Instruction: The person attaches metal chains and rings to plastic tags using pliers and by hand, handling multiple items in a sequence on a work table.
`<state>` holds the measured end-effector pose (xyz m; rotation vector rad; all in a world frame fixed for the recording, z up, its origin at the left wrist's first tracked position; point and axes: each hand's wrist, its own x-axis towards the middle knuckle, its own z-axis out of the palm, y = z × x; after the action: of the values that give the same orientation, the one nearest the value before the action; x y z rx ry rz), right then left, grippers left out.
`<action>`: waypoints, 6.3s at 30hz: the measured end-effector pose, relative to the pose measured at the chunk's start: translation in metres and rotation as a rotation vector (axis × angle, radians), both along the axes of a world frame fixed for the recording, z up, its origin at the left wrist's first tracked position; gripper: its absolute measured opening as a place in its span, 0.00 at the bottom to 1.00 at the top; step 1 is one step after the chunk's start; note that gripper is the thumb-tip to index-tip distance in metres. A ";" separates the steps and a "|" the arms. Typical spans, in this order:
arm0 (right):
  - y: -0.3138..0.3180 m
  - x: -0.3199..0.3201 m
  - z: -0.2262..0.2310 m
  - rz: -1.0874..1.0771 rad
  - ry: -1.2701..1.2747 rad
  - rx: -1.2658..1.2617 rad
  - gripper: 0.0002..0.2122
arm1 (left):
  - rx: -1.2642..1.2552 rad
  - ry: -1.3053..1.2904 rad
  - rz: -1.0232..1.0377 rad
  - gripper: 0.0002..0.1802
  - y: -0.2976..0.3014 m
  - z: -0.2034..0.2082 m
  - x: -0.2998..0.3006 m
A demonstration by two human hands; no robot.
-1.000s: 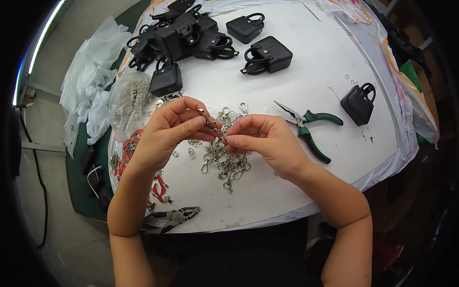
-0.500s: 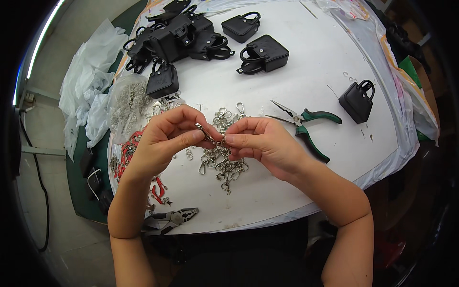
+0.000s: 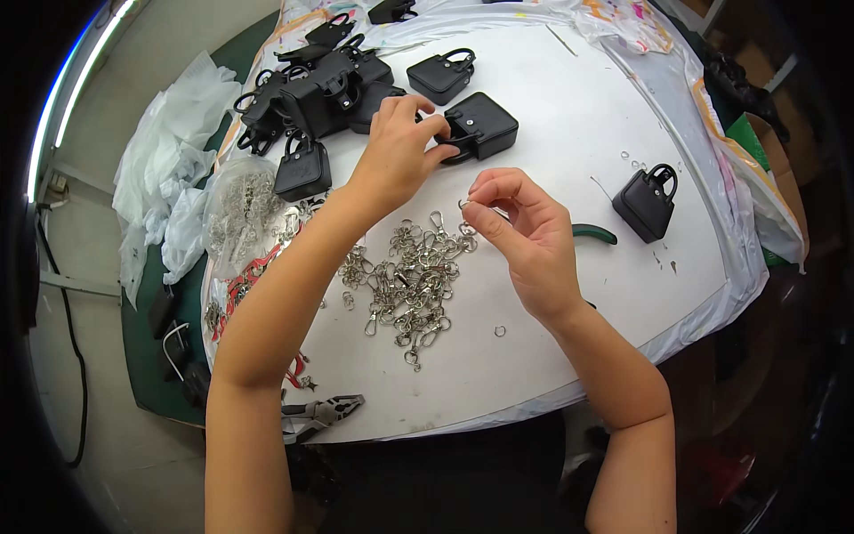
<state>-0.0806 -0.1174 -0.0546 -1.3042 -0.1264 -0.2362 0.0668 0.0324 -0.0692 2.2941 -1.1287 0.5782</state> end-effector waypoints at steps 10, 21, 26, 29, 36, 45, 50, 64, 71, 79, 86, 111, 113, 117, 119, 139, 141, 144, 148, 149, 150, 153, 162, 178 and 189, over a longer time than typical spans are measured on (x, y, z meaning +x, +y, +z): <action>0.001 -0.017 0.020 0.556 0.303 0.454 0.03 | -0.806 1.513 -0.250 0.26 0.079 0.074 -0.108; 0.036 -0.042 0.031 0.614 0.183 0.319 0.05 | -0.538 1.226 -0.164 0.42 0.121 0.064 -0.190; 0.061 -0.060 0.032 0.521 0.010 -0.090 0.05 | -0.444 0.911 -0.034 0.37 0.128 0.060 -0.203; 0.066 -0.062 0.029 0.510 -0.036 -0.172 0.05 | -0.345 0.792 0.026 0.37 0.133 0.063 -0.208; 0.085 -0.070 0.025 0.257 -0.241 -0.428 0.08 | -0.186 0.459 0.176 0.34 0.136 0.060 -0.221; 0.104 -0.079 0.007 0.097 -0.170 -0.268 0.10 | -0.125 0.154 0.308 0.28 0.140 0.054 -0.226; 0.090 -0.062 0.035 0.192 -0.591 -1.032 0.13 | -0.083 0.156 0.332 0.26 0.152 0.054 -0.236; 0.077 -0.076 0.029 0.274 -0.599 -1.085 0.15 | 0.202 0.448 0.465 0.23 0.227 0.019 -0.301; 0.077 -0.083 0.030 0.264 -0.536 -1.011 0.15 | 0.095 0.304 0.389 0.19 0.248 0.019 -0.304; 0.081 -0.090 0.025 0.251 -0.677 -1.032 0.11 | 0.191 0.326 0.372 0.24 0.231 0.086 -0.271; 0.080 -0.095 0.024 0.204 -0.725 -1.113 0.08 | 0.444 0.310 0.238 0.25 0.212 0.113 -0.251; -0.067 -0.055 0.002 -0.138 -0.111 -1.737 0.33 | 0.390 0.261 0.222 0.27 0.220 0.099 -0.229; -0.083 -0.060 -0.013 -0.124 -0.094 -1.706 0.33 | 0.364 0.259 0.233 0.27 0.220 0.094 -0.224; -0.080 -0.058 -0.013 -0.126 0.016 -1.643 0.24 | 0.328 0.292 0.227 0.36 0.219 0.094 -0.220; -0.065 -0.062 0.004 0.006 0.075 -1.462 0.22 | 0.327 0.257 0.214 0.38 0.217 0.096 -0.220; 0.025 -0.090 0.089 0.525 -0.328 -1.443 0.30 | 0.359 0.136 0.239 0.39 0.231 0.102 -0.229; 0.026 -0.091 0.088 0.552 -0.288 -1.408 0.29 | 0.373 0.043 0.271 0.37 0.231 0.103 -0.232; 0.026 -0.094 0.084 0.531 -0.242 -1.314 0.29 | 0.369 0.009 0.281 0.37 0.232 0.103 -0.233; 0.024 -0.095 0.081 0.517 -0.242 -1.284 0.29 | 0.384 -0.025 0.292 0.36 0.229 0.104 -0.235; 0.024 -0.095 0.081 0.502 -0.274 -1.314 0.29 | 0.378 0.011 0.289 0.36 0.229 0.103 -0.235; 0.024 -0.094 0.082 0.503 -0.275 -1.313 0.29 | 0.375 0.049 0.290 0.36 0.229 0.103 -0.236; 0.025 -0.094 0.085 0.461 -0.365 -1.400 0.31 | 0.345 0.119 0.269 0.40 0.229 0.103 -0.236; 0.014 -0.097 0.106 0.391 -0.392 -1.585 0.28 | 0.124 0.411 0.379 0.34 0.235 0.055 -0.272; -0.006 -0.069 0.053 0.516 -0.262 -1.091 0.27 | -0.828 0.927 0.072 0.30 0.155 0.011 -0.256; -0.070 -0.069 -0.025 -0.196 0.123 -1.586 0.32 | -0.373 0.899 -0.129 0.35 0.182 0.038 -0.202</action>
<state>-0.1495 -0.1870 -0.0795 -2.9121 -0.0645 -0.2067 -0.1350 0.2144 -0.0310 1.7973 -0.6343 -0.2784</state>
